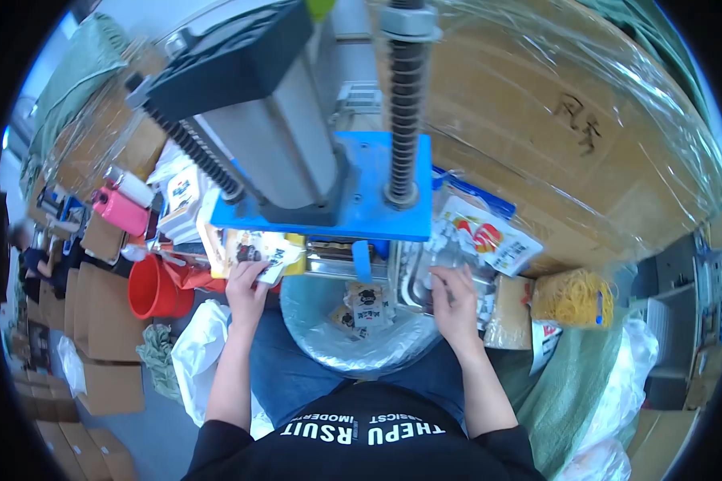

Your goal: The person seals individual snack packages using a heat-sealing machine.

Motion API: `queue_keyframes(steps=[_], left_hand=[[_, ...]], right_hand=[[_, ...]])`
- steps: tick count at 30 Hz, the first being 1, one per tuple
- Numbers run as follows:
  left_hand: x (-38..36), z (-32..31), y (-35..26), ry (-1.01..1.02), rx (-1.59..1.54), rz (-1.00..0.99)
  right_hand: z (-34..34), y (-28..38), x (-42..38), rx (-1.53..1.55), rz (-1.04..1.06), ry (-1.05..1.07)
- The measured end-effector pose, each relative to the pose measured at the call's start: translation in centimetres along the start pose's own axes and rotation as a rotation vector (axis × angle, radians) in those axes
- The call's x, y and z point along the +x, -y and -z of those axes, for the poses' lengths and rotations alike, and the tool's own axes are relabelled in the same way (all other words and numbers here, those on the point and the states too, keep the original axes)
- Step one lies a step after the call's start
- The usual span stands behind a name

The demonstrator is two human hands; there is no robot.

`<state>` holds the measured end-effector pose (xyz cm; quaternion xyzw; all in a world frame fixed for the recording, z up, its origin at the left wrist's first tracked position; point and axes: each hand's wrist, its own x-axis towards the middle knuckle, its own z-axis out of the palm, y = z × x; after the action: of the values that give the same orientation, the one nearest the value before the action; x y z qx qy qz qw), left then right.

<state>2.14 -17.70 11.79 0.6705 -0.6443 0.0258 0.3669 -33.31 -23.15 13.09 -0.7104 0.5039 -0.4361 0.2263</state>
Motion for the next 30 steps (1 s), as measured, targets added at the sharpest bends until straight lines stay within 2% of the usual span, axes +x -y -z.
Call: queue_keyframes(steps=[3, 4, 6, 9, 10, 11, 12, 13, 15, 17, 19, 20, 21, 22, 23, 24, 26, 30], left_hand=[[1.3, 0.5, -0.8, -0.038, 0.011, 0.044], [1.4, 0.4, -1.3, -0.062, -0.020, 0.060], [0.5, 1.2, -4.8, -0.012, -0.148, 0.075], [-0.7, 0.6, -8.5, 0.082, -0.259, 0.002], [-0.9, 0.4, -9.2, 0.170, -0.320, -0.001], [-0.9, 0.4, -9.7, 0.254, -0.376, -0.005], [-0.8, 0.7, -9.8, 0.363, -0.397, 0.006], [-0.7, 1.1, -10.2, 0.359, -0.395, 0.006], [-0.8, 1.7, -10.8, 0.571, -0.610, 0.211], [-2.0, 1.1, -10.2, 0.585, -0.662, 0.180], [-2.8, 0.8, -10.8, 0.713, -1.115, 0.674], [-3.0, 0.5, -10.6, 0.723, -1.141, 0.673], [-3.1, -0.3, -10.2, 0.728, -1.144, 0.670], [-3.2, -1.4, -9.6, 0.648, -1.198, 0.714], [-2.9, -1.9, -9.5, 0.564, -1.251, 0.759], [-1.1, -2.5, -8.8, 0.491, -1.279, 0.942], [0.6, -3.7, -8.0, 0.437, -1.329, 0.983], [1.0, -6.4, -6.8, 0.377, -1.429, 1.074]], right_hand=[[0.3, 0.7, 0.0, 0.239, -0.191, -0.025], [0.3, 1.4, 0.0, 0.248, -0.183, -0.018], [1.0, 3.6, -0.5, 0.367, -0.254, 0.308], [1.4, 7.3, 1.8, 0.286, -0.043, 0.463], [1.5, 7.8, 3.1, 0.204, 0.168, 0.498], [1.4, 8.4, 4.0, 0.198, 0.162, 0.494], [1.3, 8.9, 4.8, 0.146, 0.216, 0.581], [1.1, 9.3, 5.2, 0.095, 0.274, 0.671], [0.5, 9.3, 4.7, 0.175, 0.232, 0.666], [-0.8, 8.9, 3.3, 0.258, 0.186, 0.670], [-2.2, 7.9, 1.5, 0.380, 0.032, 0.492], [-2.4, 7.6, 1.1, 0.380, 0.028, 0.489], [-2.4, 7.4, 0.9, 0.428, -0.116, 0.479], [-2.4, 7.1, 0.9, 0.473, -0.257, 0.467], [-1.9, 6.0, 1.0, 0.431, -0.265, 0.457], [-1.1, 4.8, 1.5, 0.388, -0.264, 0.453], [0.2, 3.5, 1.8, 0.379, -0.239, 0.469], [3.5, 1.2, 1.6, 0.081, -0.225, 0.324]])
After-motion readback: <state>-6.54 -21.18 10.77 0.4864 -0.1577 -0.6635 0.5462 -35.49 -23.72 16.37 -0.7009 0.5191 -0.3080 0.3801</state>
